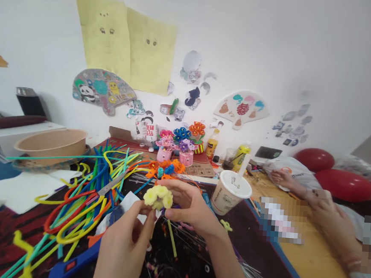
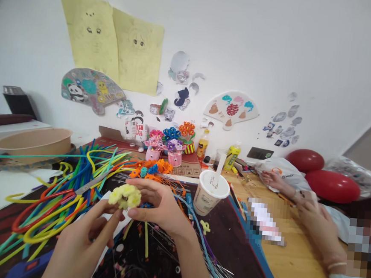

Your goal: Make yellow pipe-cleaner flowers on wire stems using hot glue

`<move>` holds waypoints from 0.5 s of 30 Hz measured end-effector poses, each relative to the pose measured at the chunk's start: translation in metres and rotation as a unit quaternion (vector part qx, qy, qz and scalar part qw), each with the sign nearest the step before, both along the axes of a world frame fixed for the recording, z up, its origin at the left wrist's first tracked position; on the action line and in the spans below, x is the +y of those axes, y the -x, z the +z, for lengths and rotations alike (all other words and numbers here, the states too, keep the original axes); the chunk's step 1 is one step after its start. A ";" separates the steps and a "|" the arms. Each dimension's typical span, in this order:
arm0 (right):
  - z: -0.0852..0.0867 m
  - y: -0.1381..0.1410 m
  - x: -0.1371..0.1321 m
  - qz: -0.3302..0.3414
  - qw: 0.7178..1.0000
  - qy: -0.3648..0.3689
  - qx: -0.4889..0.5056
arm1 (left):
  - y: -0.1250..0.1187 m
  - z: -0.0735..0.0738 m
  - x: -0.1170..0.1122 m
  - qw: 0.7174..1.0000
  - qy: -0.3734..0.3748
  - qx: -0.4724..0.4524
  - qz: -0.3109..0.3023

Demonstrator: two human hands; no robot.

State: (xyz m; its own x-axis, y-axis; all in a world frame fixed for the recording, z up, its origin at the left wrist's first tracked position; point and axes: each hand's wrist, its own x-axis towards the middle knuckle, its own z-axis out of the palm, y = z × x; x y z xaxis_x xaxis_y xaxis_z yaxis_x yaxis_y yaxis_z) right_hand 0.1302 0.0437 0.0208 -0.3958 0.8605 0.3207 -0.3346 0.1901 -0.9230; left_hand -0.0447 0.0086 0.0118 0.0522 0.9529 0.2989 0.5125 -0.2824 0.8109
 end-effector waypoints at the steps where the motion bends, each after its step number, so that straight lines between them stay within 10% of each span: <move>1: 0.000 0.000 0.000 -0.002 1.000 -0.004 0.001 | -0.001 0.000 0.000 1.000 -0.001 -0.008 0.001; 15: 0.004 -0.001 -0.006 -0.037 0.999 -0.036 0.018 | -0.002 -0.010 0.005 0.998 -0.009 -0.056 -0.032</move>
